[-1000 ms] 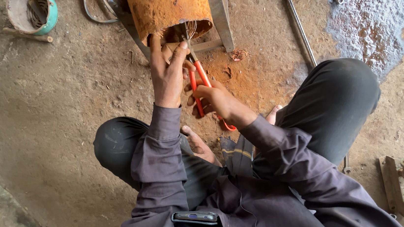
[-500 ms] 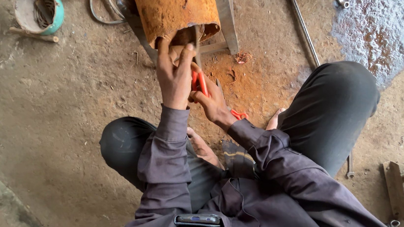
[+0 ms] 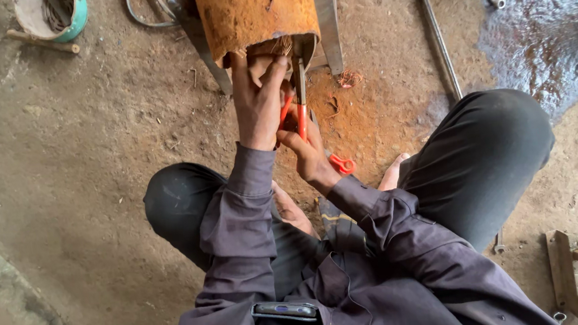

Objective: The person sits on the floor and uses pliers to cut copper wires protruding from a cylindrical metal object. The person repeatedly pulls and snips the wires, leaving cut pieces on the floor.

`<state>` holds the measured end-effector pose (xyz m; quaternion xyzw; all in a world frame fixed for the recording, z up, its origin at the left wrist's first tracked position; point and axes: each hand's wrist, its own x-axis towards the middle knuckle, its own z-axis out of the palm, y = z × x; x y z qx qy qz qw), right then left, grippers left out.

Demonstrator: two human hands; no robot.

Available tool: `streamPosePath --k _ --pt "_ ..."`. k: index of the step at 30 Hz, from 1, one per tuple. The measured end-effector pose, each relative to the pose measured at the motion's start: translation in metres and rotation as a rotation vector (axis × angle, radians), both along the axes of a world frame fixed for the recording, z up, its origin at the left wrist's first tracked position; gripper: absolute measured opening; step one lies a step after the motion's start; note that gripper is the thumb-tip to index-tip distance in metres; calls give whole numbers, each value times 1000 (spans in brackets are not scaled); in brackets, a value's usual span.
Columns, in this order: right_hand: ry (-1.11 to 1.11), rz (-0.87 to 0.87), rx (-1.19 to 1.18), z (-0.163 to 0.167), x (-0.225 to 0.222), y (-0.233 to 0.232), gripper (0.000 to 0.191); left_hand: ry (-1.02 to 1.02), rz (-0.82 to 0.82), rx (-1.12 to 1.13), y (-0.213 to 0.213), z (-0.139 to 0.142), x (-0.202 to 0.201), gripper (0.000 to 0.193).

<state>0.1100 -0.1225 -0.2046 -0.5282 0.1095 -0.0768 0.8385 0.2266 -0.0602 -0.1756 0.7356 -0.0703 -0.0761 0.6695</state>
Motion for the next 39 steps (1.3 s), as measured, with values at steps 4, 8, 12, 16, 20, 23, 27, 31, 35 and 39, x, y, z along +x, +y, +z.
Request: streamPosePath --k 4,8,12,16,20,23,27,31,35,39 --pt "84 -40 -81 -3 -13 9 33 135 13 14 2 0 2 94" --pt "110 -19 80 1 -40 22 39 190 -68 -177 3 6 8 42" --pt "159 -7 63 7 -57 24 41 105 -25 -227 -4 4 6 30" --pt "125 2 -22 10 -58 17 41 -305 27 98 -6 -1 -2 35" --pt "157 -14 28 12 -59 11 44 -397 52 155 -7 -2 -3 43" --pt "149 -26 60 12 -61 9 44 -19 38 -60 -10 -2 -1 65" --pt "137 -47 -9 9 -64 7 41 -116 9 121 -17 -1 -6 44" --pt "158 -88 -312 7 -66 5 27 -223 -37 427 -27 2 -25 43" --pt "157 -113 -244 9 -66 4 30 -337 -102 407 -30 6 -35 46" --pt "140 -100 -153 18 -63 4 35 -265 -18 178 -26 6 -29 41"
